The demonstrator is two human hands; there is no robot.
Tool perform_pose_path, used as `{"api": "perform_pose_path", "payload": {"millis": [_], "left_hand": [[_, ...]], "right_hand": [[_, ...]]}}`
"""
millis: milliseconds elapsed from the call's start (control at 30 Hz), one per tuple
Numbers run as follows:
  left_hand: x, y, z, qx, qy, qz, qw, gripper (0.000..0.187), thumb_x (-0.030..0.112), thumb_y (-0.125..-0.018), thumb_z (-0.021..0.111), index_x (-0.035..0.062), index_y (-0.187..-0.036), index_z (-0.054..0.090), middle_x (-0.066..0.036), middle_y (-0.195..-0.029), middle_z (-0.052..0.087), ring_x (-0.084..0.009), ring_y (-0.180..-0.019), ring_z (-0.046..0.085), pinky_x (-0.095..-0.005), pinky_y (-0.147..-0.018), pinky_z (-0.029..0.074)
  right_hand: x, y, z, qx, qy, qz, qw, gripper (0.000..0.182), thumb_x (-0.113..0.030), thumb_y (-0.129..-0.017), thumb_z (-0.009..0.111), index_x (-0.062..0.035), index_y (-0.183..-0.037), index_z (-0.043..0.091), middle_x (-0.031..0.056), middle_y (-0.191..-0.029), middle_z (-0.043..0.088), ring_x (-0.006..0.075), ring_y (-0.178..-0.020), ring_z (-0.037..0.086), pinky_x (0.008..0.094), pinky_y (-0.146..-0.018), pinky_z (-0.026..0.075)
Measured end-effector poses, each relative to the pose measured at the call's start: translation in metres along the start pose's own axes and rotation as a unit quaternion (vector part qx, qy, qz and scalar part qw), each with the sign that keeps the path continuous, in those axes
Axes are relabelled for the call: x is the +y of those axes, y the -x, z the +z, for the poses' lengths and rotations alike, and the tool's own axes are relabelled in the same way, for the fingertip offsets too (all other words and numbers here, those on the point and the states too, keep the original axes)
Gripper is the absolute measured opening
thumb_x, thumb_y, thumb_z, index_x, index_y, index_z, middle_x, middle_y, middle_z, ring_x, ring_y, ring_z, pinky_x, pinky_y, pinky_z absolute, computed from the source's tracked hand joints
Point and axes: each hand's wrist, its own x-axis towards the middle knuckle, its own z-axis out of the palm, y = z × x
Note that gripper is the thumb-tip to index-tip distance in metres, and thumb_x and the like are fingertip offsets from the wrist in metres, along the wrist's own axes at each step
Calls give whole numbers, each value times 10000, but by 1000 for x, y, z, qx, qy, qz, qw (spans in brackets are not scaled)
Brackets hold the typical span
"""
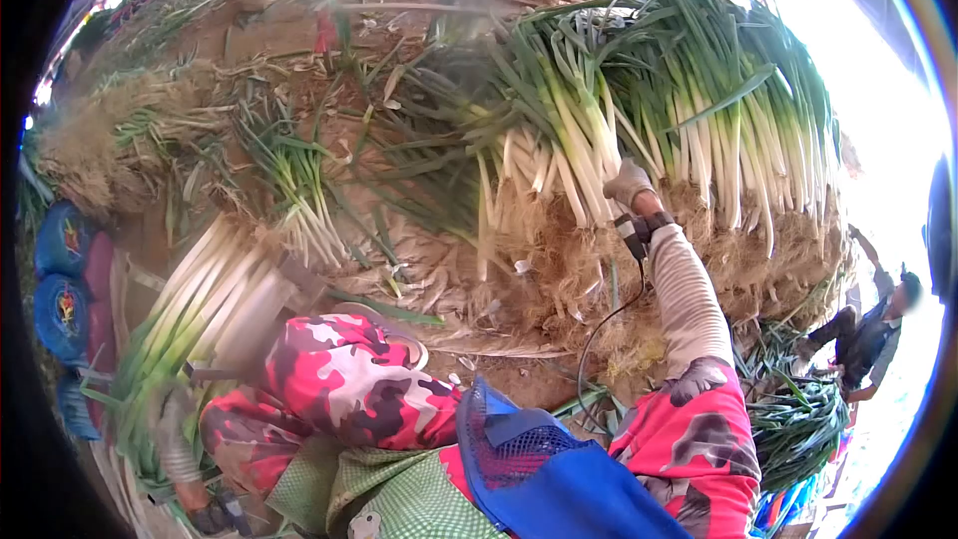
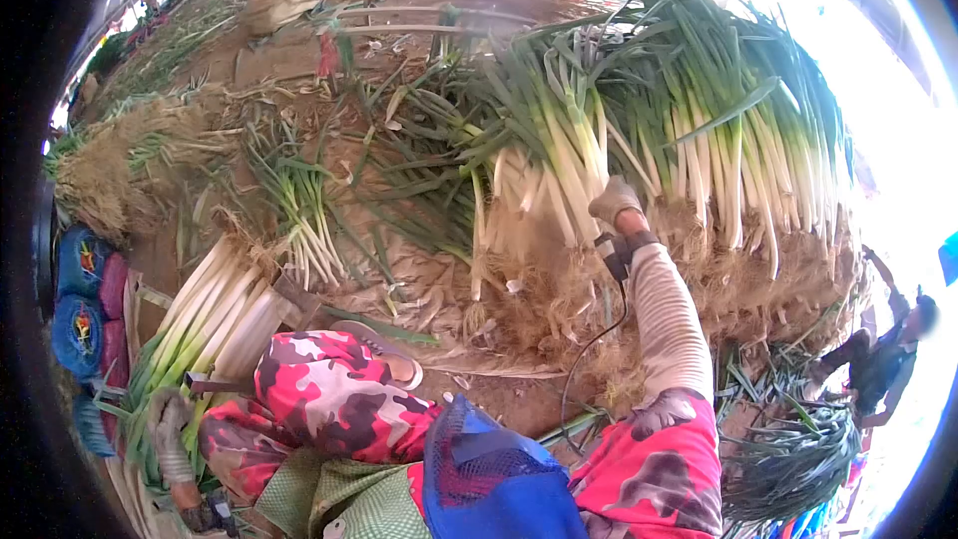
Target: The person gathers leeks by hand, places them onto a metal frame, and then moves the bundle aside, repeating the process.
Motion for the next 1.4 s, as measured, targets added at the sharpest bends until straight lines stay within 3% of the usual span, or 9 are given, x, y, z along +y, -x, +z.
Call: {"api": "perform_pose_path", "payload": {"millis": [200, 433, 567, 633, 700, 800, 967, 1133, 1400], "left_hand": [[166, 25, 140, -149, 118, 1, 982, 273, 141, -840, 589, -25, -1056, 608, -63, -918, 619, -154, -828, 604, -274, -756, 488], [209, 62, 315, -513, 259, 21, 818, 571, 381, -846, 639, -20, -1231, 508, -115, -1131, 586, -177, -1053, 584, -300, -876, 478], [201, 84, 420, -550, 247, -200, 772, 780, 614, -815, 603, -9, -1264, 468, -125, -1074, 555, -209, -922, 570, -347, -856, 485], [178, 85, 474, -594, 376, -359, 614, 601, 495, -838, 656, 39, -1189, 483, -154, -1007, 603, -276, -781, 621, -399, -663, 529], [173, 104, 480, -558, 475, -321, 600, 439, 389, -803, 736, 70, -1007, 513, -20, -718, 531, -177, -608, 537, -343, -539, 486], [139, 109, 505, -484, 533, -311, 620, 360, 317, -790, 737, 70, -943, 525, -39, -767, 557, -179, -633, 544, -333, -549, 482], [112, 111, 507, -337, 511, -466, 639, 238, 170, -783, 692, 67, -951, 558, -64, -794, 597, -233, -683, 573, -356, -607, 494], [88, 107, 507, -418, 353, -326, 771, 166, 189, -792, 676, 67, -860, 584, -42, -722, 566, -215, -613, 538, -351, -606, 451], [132, 128, 458, -549, 432, -375, 609, 297, 154, -888, 591, 0, -1142, 580, -138, -1093, 625, -268, -1023, 580, -351, -970, 422]], "right_hand": [[-35, 134, -25, -125, -592, 47, 795, 382, -220, -708, 749, 10, -990, 635, 84, -758, 652, 116, -587, 587, 221, -449, 488], [-54, 245, 15, -230, -792, 72, 562, 342, -139, -791, 635, 32, -1069, 531, 94, -829, 593, 145, -671, 590, 263, -559, 527], [-59, 288, 18, -272, -822, 108, 488, 325, -174, -826, 587, 45, -1055, 519, 70, -794, 551, 178, -669, 559, 301, -642, 519], [-49, 295, 43, -340, -863, 134, 348, 396, -200, -820, 597, 49, -1117, 515, 97, -851, 592, 205, -719, 596, 313, -680, 520], [-62, 304, 30, -272, -785, 103, 547, 460, -223, -812, 620, 50, -1168, 520, 158, -975, 644, 230, -784, 631, 322, -708, 532], [-73, 304, 18, -317, -704, 150, 617, 417, -239, -812, 645, 26, -1121, 553, 111, -856, 635, 202, -743, 625, 311, -670, 538], [-75, 296, 33, -363, -673, 107, 636, 380, -221, -792, 681, 5, -1077, 570, 88, -856, 625, 187, -744, 617, 299, -686, 534], [-73, 285, 34, -390, -581, 133, 702, 396, -202, -771, 704, -9, -1089, 568, 91, -873, 624, 206, -771, 629, 313, -675, 554], [-51, 281, 67, -314, -525, 40, 790, 376, -208, -785, 705, -1, -1087, 620, 77, -894, 659, 158, -765, 633, 287, -649, 533]]}}
